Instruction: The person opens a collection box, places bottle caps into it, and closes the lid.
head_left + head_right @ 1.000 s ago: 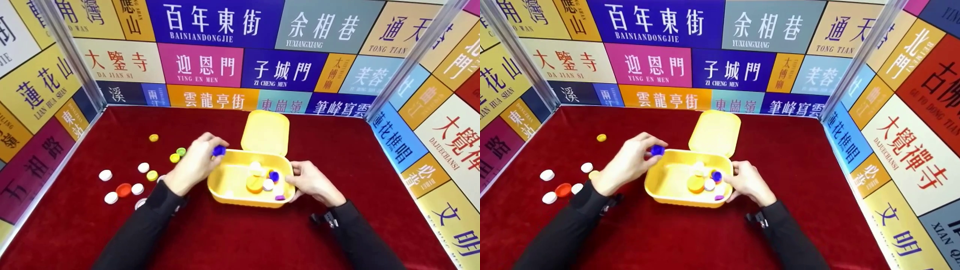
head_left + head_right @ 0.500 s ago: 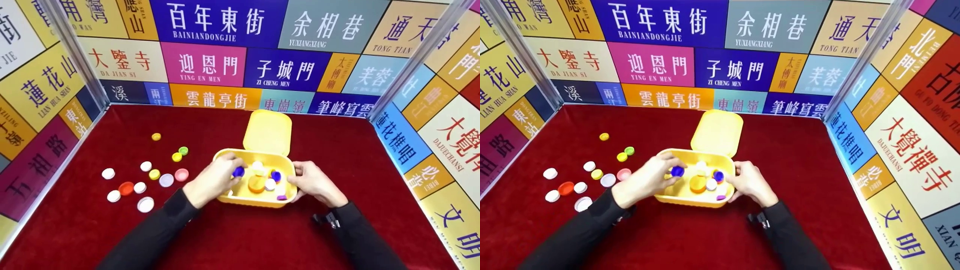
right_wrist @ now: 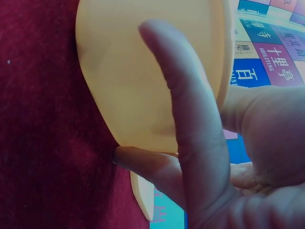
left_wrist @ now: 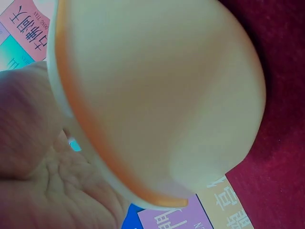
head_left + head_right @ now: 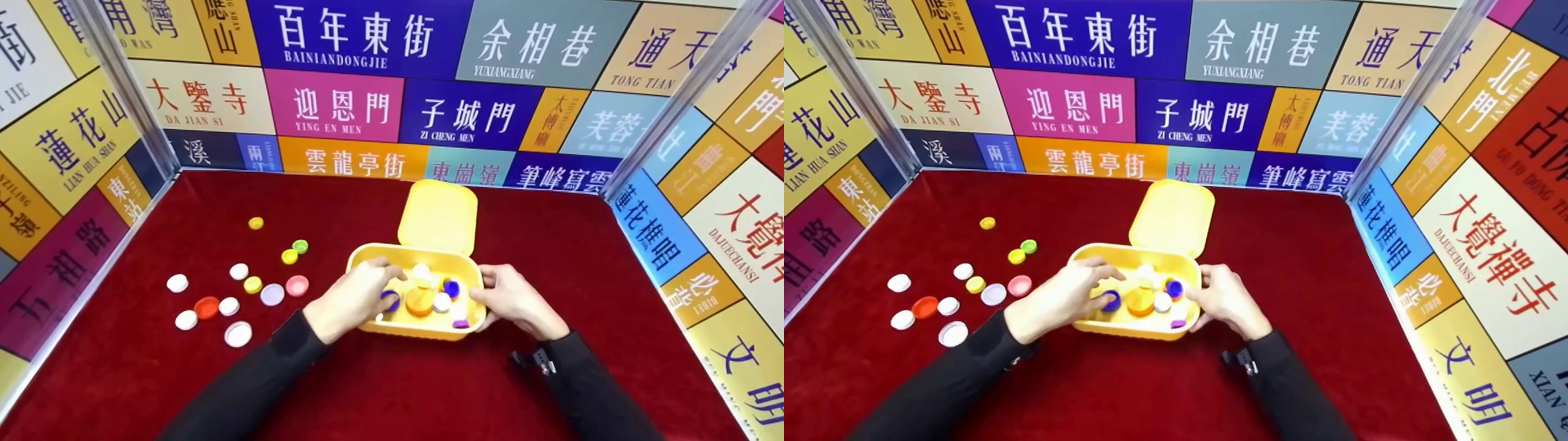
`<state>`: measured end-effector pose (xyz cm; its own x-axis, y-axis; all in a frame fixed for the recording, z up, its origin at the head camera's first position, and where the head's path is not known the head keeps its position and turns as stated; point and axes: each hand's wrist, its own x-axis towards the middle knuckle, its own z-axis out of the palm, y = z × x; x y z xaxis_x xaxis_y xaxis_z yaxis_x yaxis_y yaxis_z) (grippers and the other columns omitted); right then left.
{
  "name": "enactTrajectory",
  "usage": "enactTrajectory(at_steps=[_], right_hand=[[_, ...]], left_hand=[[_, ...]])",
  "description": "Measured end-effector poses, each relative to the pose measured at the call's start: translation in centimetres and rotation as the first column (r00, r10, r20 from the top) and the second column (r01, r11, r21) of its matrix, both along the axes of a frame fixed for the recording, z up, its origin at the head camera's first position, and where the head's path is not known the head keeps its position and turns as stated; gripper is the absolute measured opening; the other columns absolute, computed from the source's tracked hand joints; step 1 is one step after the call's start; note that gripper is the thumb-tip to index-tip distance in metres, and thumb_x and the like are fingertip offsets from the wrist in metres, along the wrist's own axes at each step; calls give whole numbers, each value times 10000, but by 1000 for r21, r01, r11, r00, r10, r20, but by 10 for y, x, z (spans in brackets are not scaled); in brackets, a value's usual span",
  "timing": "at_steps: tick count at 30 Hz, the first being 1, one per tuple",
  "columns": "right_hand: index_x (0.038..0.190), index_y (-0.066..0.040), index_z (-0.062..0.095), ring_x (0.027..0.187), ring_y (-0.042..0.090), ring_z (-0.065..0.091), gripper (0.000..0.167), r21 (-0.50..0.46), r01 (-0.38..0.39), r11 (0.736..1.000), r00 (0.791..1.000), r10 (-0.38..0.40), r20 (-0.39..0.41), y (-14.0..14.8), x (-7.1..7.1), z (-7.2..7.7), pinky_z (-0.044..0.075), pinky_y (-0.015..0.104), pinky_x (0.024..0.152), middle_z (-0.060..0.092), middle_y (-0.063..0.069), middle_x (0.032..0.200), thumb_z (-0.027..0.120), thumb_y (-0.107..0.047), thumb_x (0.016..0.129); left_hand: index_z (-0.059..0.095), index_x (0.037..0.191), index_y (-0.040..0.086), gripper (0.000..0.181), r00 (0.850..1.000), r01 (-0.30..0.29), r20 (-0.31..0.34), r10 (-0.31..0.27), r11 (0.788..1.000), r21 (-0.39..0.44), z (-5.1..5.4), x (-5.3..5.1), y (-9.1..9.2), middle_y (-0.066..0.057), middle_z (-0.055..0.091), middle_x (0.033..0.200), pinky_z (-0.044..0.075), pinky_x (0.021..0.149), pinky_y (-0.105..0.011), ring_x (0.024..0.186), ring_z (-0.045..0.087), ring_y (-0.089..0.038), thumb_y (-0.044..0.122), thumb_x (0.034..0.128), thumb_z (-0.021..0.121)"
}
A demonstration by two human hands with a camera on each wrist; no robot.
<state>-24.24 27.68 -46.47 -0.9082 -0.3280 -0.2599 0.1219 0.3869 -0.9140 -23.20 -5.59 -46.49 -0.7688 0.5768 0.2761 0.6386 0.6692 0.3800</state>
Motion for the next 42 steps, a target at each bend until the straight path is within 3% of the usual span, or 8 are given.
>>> enactTrajectory(at_steps=[11,15,22,26,31,38,42], right_hand=[[1526,95,641,887,374,883,467,13,7,1000,1000,-6,-11,3,2,0,725,493,656,814,298,1291,646,4,1068],[1526,93,641,886,371,882,466,15,5,1000,1000,-4,-14,3,3,0,725,486,658,818,294,1282,650,1,1070],[1526,93,643,886,360,880,465,19,7,1000,1000,-6,-13,2,5,-2,726,485,661,820,292,1280,659,-2,1071],[1538,87,639,891,361,881,475,21,8,1000,1000,-8,-10,2,5,-1,726,485,662,819,295,1285,655,-6,1072],[1540,81,642,896,368,883,472,25,5,1000,1000,-4,-15,1,3,0,726,482,663,821,292,1281,661,-17,1079],[1522,92,645,894,371,884,451,19,4,1000,1000,-4,-20,1,2,1,726,485,662,816,302,1283,660,-8,1083],[1522,95,645,900,378,882,449,11,1,1000,1000,0,-19,-1,2,0,726,489,662,816,305,1289,657,-5,1084]], left_hand=[[825,1288,20,294,998,-2,-64,8,996,89,11,-4,-5,-171,784,1243,695,1049,-445,1123,772,-333,105,1016,898],[830,1311,29,306,997,-48,-47,54,992,121,18,-9,-12,-161,790,1257,701,1026,-446,1085,791,-317,116,1024,892],[835,1349,68,289,989,-145,23,144,977,157,26,-21,-32,-159,797,1321,668,1119,-486,1209,794,-336,170,1080,840],[841,1322,65,255,982,-188,8,189,966,178,24,-28,-45,-175,804,1297,672,1098,-503,1172,786,-338,149,1082,824],[849,1326,75,267,960,-276,-4,281,945,177,14,-40,-72,-191,801,1298,681,1044,-542,1135,790,-378,152,1072,815],[814,1397,55,345,911,-412,53,408,902,132,7,-64,-128,-241,753,1376,665,1021,-608,1181,768,-443,138,1064,774],[732,1498,17,437,880,-473,93,466,877,84,1,-72,-162,-318,683,1450,634,1068,-680,1266,721,-525,130,1076,743]])
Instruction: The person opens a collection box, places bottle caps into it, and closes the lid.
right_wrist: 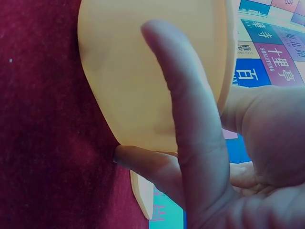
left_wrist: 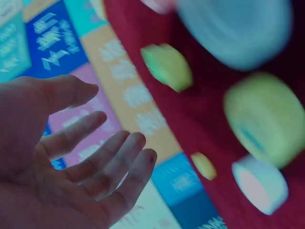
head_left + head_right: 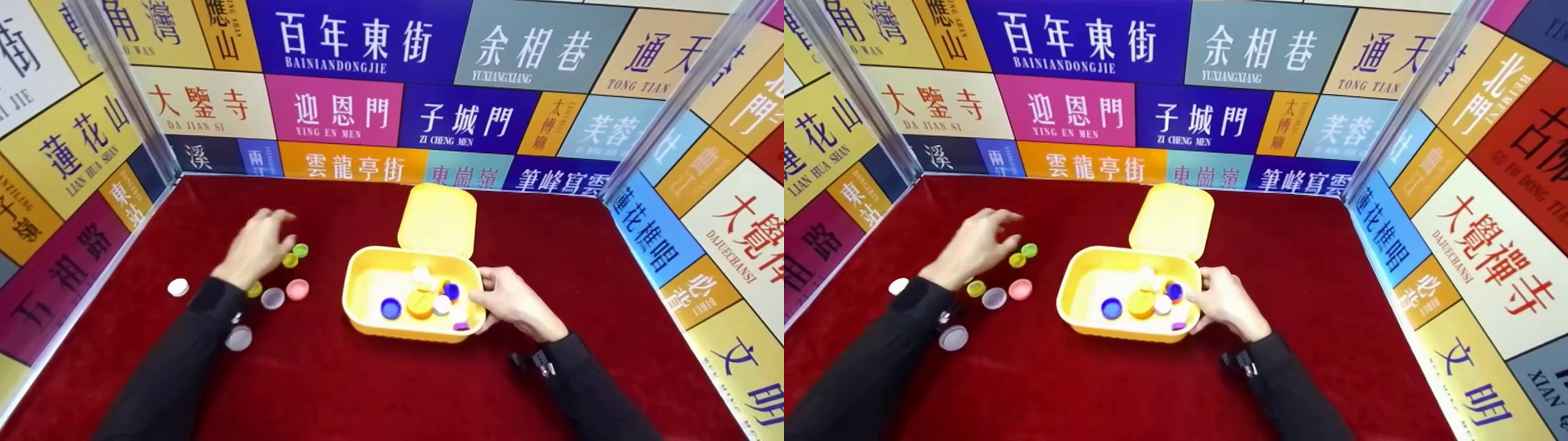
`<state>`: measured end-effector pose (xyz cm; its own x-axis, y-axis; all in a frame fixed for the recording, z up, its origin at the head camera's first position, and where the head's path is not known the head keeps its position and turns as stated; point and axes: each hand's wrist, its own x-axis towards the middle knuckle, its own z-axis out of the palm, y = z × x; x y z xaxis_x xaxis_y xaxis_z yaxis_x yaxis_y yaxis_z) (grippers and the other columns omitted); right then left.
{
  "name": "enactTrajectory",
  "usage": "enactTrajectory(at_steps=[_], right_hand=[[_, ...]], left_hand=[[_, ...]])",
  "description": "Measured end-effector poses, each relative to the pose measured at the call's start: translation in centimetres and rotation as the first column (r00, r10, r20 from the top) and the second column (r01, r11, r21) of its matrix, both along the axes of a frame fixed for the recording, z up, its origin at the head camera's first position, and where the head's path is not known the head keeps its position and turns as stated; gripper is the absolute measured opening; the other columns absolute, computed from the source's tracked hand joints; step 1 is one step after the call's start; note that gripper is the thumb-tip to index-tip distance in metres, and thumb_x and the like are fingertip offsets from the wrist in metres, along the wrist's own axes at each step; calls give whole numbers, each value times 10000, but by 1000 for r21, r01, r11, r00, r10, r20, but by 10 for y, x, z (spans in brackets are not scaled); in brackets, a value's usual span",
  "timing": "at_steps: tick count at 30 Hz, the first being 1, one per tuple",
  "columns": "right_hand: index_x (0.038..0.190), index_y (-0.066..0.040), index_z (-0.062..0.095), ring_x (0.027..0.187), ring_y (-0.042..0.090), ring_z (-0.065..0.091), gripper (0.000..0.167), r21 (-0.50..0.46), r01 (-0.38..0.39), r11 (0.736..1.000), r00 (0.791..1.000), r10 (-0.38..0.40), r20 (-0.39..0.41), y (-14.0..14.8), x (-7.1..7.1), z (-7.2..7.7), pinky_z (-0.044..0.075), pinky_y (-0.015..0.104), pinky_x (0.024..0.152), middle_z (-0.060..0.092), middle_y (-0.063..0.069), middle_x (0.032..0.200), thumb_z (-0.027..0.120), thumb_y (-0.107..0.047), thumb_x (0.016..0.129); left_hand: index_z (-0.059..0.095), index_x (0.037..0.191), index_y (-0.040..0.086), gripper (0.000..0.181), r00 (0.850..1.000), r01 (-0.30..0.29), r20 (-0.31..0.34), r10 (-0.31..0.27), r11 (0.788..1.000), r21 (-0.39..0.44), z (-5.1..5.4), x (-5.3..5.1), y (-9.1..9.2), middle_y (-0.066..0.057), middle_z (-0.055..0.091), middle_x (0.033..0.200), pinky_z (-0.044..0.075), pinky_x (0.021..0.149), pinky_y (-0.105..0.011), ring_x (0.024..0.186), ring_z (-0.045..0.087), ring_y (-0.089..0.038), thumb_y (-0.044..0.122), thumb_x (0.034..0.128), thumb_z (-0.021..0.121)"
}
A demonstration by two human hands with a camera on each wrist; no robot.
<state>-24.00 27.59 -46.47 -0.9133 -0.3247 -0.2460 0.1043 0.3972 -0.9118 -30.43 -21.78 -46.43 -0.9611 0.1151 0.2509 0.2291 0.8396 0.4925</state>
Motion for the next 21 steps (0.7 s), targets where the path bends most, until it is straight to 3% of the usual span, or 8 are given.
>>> enactTrajectory(at_steps=[6,11,16,21], right_hand=[[1500,86,667,902,379,885,430,3,7,1000,1000,-7,-2,0,0,0,726,483,663,826,290,1282,660,-11,1081],[1503,72,676,895,373,886,430,10,8,1000,1000,-8,-4,0,0,0,725,475,663,829,289,1278,667,-20,1083],[1505,62,678,899,367,885,439,12,16,1000,1000,-16,0,1,0,0,725,472,659,825,291,1291,667,-18,1074],[1493,64,687,903,368,885,424,11,19,1000,1000,-19,-5,2,1,-2,724,467,657,826,289,1290,668,-19,1077]], left_hand=[[584,1589,-53,604,992,-60,106,67,996,-65,-1,-13,-39,-459,518,1539,546,1133,-798,1370,546,-695,149,1045,752],[453,1696,-34,739,967,-91,228,111,991,-98,-1,-21,-58,-472,358,1677,490,1161,-862,1441,446,-731,180,1052,745],[420,1755,-2,744,939,-24,335,74,988,-150,-3,-31,-65,-450,247,1805,403,1255,-886,1543,373,-774,156,1086,704],[544,1661,-67,623,943,39,332,30,979,-201,-4,-38,-66,-471,450,1676,414,1299,-807,1475,480,-730,88,1077,697]])
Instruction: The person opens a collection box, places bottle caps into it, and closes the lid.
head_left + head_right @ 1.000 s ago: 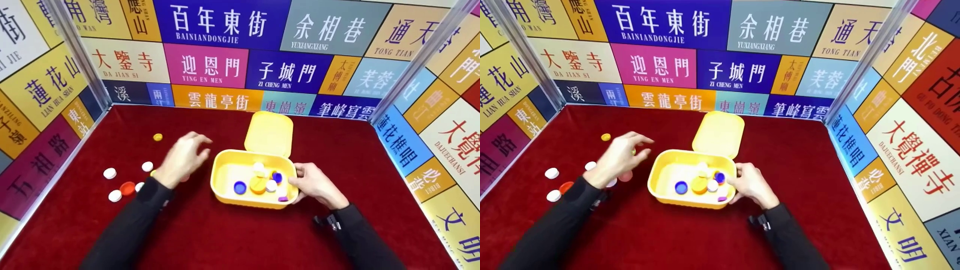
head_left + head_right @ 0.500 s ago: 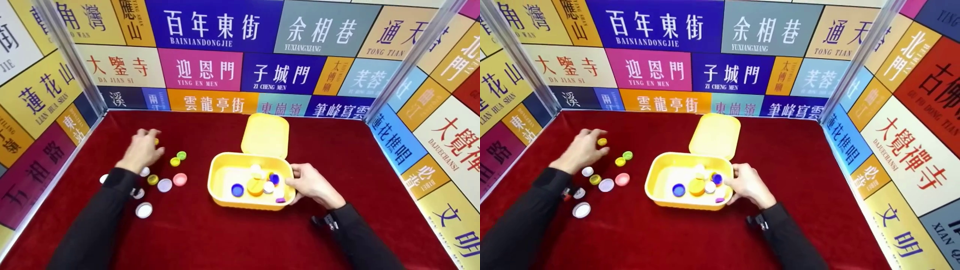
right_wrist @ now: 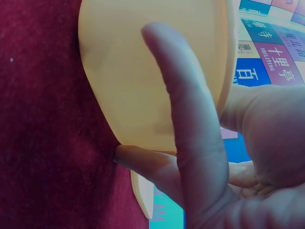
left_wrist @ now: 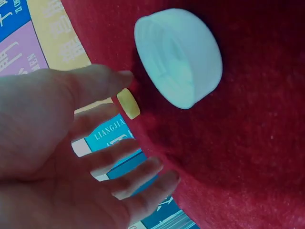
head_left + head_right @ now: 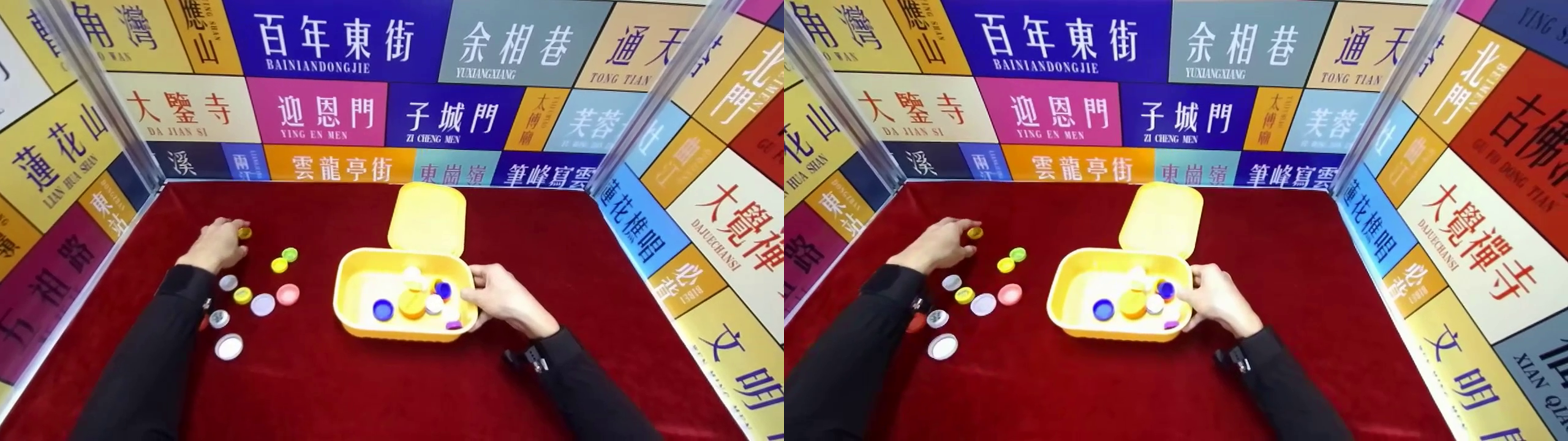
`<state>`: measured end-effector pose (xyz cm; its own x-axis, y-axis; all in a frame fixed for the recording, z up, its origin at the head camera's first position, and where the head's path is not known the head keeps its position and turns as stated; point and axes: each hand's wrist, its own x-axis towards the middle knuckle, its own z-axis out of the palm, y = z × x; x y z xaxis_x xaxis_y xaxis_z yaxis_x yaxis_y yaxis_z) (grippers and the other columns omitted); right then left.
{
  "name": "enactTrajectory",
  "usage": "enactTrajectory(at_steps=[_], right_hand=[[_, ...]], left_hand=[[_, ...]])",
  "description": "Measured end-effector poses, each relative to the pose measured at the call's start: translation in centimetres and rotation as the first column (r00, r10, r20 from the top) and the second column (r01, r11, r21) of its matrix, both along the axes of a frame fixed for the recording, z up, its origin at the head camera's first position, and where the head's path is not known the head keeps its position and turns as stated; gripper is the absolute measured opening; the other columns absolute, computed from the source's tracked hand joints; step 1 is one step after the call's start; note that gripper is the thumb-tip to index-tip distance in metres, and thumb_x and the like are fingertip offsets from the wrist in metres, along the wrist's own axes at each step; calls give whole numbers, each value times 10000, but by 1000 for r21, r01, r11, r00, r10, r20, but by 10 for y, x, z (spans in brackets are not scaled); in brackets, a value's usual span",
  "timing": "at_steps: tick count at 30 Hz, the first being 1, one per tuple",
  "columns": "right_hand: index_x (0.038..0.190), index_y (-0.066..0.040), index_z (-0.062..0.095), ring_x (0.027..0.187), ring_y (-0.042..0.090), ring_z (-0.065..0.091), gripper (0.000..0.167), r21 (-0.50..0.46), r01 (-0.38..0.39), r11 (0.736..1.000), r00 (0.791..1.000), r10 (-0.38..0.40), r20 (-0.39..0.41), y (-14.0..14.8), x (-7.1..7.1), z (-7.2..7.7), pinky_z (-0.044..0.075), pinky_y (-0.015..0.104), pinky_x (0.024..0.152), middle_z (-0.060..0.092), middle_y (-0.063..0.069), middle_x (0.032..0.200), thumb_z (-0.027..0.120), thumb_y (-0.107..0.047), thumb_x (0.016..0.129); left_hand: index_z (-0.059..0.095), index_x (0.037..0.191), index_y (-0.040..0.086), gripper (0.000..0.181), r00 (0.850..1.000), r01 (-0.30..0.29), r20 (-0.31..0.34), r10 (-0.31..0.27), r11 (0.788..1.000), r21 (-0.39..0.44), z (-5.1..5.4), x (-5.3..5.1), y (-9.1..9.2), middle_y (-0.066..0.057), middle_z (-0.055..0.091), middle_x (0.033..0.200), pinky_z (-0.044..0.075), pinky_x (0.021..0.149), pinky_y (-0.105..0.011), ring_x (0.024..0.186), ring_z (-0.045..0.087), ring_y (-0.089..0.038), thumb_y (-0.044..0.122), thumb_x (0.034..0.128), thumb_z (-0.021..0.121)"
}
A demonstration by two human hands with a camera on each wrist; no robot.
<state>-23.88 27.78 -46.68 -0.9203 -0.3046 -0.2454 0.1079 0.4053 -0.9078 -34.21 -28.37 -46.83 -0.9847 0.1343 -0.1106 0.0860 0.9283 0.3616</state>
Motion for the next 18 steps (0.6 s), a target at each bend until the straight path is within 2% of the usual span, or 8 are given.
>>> enactTrajectory(at_steps=[3,7,13,18], right_hand=[[1496,63,686,906,366,885,421,1,0,1000,1000,0,0,0,0,0,724,466,657,825,290,1293,675,-18,1084],[1513,65,676,910,369,885,432,-2,2,1000,1000,-2,-1,0,0,-1,724,470,658,822,293,1304,678,-19,1089],[1502,70,679,907,371,882,436,5,-3,1000,1000,3,-8,0,-1,-1,725,475,662,824,292,1285,674,-17,1075],[1483,61,692,892,368,881,428,15,-3,1000,1000,3,-9,0,-2,-1,726,478,662,832,281,1263,664,-13,1062]], left_hand=[[646,1531,-114,516,999,19,-44,-19,1000,-6,-1,-1,-2,-459,590,1508,476,1261,-755,1381,571,-667,56,1049,717],[724,1375,-143,393,994,36,-100,-36,999,2,-2,-3,-2,-421,683,1356,535,1206,-693,1294,629,-587,29,1022,747],[773,1271,-148,311,988,44,-152,-34,997,57,-3,-2,1,-402,748,1277,571,1153,-677,1215,666,-567,22,1011,788],[799,1193,-136,257,978,60,-204,-46,996,64,-6,1,3,-388,786,1214,601,1091,-681,1148,713,-569,-20,969,750]])
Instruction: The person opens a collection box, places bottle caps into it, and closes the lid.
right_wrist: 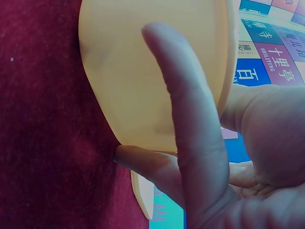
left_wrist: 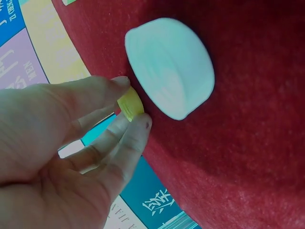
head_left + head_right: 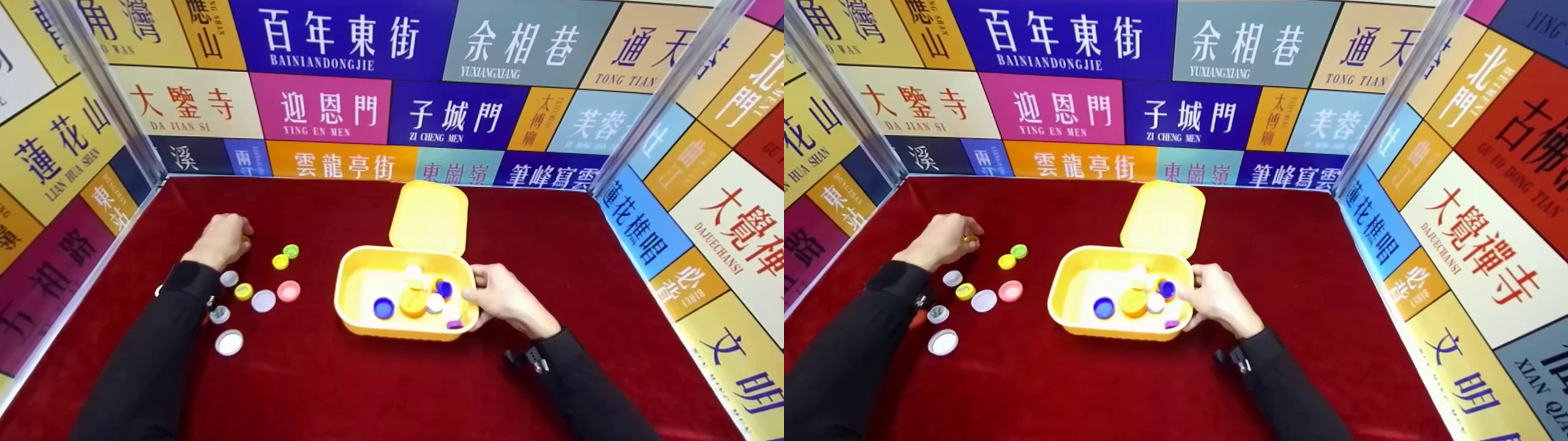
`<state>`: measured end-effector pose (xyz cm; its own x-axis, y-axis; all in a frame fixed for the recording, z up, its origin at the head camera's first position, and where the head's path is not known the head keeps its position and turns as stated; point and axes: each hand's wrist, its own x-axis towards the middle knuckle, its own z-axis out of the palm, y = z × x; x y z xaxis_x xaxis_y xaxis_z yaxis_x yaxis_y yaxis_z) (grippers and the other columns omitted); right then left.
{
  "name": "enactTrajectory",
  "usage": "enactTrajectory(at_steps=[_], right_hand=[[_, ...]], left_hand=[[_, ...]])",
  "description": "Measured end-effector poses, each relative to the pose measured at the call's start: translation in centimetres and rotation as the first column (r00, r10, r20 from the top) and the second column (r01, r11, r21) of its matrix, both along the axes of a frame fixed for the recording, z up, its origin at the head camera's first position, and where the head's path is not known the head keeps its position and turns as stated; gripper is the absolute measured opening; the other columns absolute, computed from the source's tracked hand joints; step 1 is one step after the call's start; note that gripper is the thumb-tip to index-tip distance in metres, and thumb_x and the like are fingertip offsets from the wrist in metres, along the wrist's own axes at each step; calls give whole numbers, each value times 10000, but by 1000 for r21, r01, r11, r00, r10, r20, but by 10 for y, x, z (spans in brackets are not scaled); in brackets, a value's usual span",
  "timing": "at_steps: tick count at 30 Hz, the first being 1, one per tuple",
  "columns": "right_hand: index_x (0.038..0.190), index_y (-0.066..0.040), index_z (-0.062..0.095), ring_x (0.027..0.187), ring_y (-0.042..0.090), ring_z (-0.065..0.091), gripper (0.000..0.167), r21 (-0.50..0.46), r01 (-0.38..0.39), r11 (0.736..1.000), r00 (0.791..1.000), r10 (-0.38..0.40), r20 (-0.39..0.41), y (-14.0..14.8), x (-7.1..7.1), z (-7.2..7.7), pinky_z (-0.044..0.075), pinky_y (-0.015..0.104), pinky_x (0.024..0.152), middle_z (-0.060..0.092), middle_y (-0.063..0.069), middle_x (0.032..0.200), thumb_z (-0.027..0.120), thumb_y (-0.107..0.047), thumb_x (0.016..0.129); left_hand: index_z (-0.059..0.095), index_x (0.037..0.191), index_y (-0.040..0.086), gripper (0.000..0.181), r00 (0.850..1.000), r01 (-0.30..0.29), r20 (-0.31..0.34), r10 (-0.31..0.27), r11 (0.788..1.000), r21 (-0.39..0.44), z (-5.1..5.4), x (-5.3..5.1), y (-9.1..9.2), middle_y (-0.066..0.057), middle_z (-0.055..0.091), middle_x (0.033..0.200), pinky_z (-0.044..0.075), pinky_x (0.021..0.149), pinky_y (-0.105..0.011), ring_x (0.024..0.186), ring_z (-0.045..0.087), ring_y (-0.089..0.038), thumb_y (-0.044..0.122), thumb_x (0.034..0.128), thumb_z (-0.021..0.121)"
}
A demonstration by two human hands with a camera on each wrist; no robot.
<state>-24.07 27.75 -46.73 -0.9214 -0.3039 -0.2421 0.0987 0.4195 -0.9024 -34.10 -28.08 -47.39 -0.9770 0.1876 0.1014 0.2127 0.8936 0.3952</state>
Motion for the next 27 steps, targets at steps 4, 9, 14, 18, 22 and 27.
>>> enactTrajectory(at_steps=[4,9,14,18,22,27], right_hand=[[1483,63,690,894,368,883,422,0,-2,1000,1000,2,6,0,0,0,727,479,666,832,279,1270,666,-13,1069],[1496,62,685,905,372,884,422,3,-1,1000,1000,1,8,0,0,1,726,469,666,828,284,1286,676,-21,1082],[1488,67,689,902,364,885,416,3,-1,1000,1000,1,-1,0,0,1,726,465,664,826,294,1289,674,-18,1081],[1479,70,692,892,347,884,407,4,-2,1000,1000,2,-2,0,-1,1,726,463,662,828,294,1281,676,-18,1081],[1477,72,691,883,342,883,413,4,-3,1000,1000,3,2,0,-1,0,725,466,660,831,291,1270,672,-14,1074],[1497,77,679,882,348,886,436,-8,0,1000,1000,0,7,0,0,0,724,467,655,825,294,1286,665,-13,1071]], left_hand=[[804,1137,-135,234,1000,7,-15,-7,1000,-9,-1,2,1,-375,780,1143,615,1036,-675,1105,713,-561,-12,952,730],[807,1103,-126,201,999,25,-48,-26,1000,-4,2,8,8,-344,765,1077,621,989,-655,1064,705,-529,-5,959,735],[811,1141,-112,204,996,30,-82,-28,999,25,11,15,21,-335,736,1109,631,992,-642,1057,704,-513,2,988,740],[819,1174,-98,219,994,32,-105,-27,998,48,18,25,35,-327,727,1136,638,1011,-639,1054,717,-513,11,997,750],[830,1188,-84,225,990,53,-136,-43,996,70,24,37,50,-311,737,1138,650,999,-619,1040,732,-494,9,996,757],[843,1194,-51,220,977,119,-190,-96,986,113,32,51,76,-271,750,1132,673,958,-560,1017,752,-438,-11,984,792]])
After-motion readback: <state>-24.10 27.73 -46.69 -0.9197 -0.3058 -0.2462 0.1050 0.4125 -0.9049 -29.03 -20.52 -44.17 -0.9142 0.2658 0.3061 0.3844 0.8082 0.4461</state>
